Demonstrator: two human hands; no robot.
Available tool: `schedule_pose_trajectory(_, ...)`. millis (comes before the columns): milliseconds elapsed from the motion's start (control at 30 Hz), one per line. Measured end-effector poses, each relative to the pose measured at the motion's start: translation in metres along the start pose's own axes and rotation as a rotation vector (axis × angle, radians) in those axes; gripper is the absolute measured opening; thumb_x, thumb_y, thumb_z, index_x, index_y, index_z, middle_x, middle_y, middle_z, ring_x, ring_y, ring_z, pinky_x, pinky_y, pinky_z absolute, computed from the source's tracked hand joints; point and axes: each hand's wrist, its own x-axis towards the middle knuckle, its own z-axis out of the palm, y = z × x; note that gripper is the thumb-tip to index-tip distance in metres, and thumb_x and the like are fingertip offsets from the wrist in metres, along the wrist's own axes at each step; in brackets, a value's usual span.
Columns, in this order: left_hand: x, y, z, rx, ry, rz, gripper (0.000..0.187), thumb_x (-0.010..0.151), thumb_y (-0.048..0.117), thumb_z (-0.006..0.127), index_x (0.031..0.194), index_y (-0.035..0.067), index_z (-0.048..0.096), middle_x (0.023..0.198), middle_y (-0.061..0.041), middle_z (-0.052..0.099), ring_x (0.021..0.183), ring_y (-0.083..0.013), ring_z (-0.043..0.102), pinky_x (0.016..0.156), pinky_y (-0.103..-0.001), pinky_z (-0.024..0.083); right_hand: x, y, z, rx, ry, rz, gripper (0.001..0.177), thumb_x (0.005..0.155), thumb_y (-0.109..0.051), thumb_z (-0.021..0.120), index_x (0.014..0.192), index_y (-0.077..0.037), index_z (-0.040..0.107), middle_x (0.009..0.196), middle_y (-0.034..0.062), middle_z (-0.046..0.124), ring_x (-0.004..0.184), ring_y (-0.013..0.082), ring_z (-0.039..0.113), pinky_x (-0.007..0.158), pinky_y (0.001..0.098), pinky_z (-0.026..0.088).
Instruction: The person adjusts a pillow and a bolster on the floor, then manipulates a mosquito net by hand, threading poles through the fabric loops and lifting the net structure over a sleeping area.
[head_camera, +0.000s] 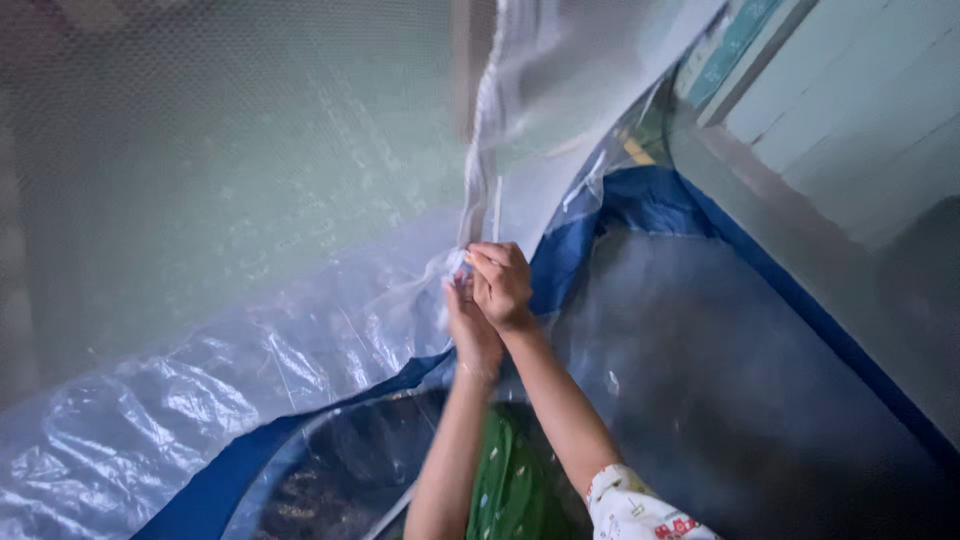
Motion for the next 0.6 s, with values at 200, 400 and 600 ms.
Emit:
schedule_pose_trajectory(200,-0.023,0.016,0.053,0.465,-0.126,-0.036,0.064,0.105,0.046,0.039,0.153,0.004,0.040,0.147,-0.006,0.052,0.138,-0.0191,0.048,0.115,-0.033,0.038,0.029,-0.014,-0.016,0.019,0.061,0.039,0.027,0.089,0.001,0.076,0.113,-0.002,0.063,0.109,0.0150,0.071,0.089,0.0308,0.070,0.075,0.0400,0.056)
schedule_pose_trajectory(400,-0.017,0.046,0.115,0.690,-0.353,0.245,0.061,0.111,0.037,0.041,0.155,-0.005,0.041,0.144,-0.020,0.058,0.130,-0.0254,0.058,0.110,-0.036,0.046,0.046,-0.013,-0.022,0.010,0.148,0.040,0.023,0.093,0.002,0.077,0.110,-0.003,0.062,0.108,0.0133,0.071,0.089,0.0299,0.071,0.076,0.0385,0.058)
schedule_pose_trajectory(600,-0.044,0.076,0.185,0.542,-0.507,0.276,0.061,0.110,0.031,0.043,0.160,-0.001,0.030,0.143,-0.023,0.059,0.131,-0.0293,0.058,0.115,-0.037,0.044,0.069,-0.018,-0.026,-0.012,0.188,0.030,0.023,0.094,0.001,0.077,0.110,-0.003,0.062,0.107,0.0135,0.071,0.088,0.0292,0.069,0.075,0.0379,0.058)
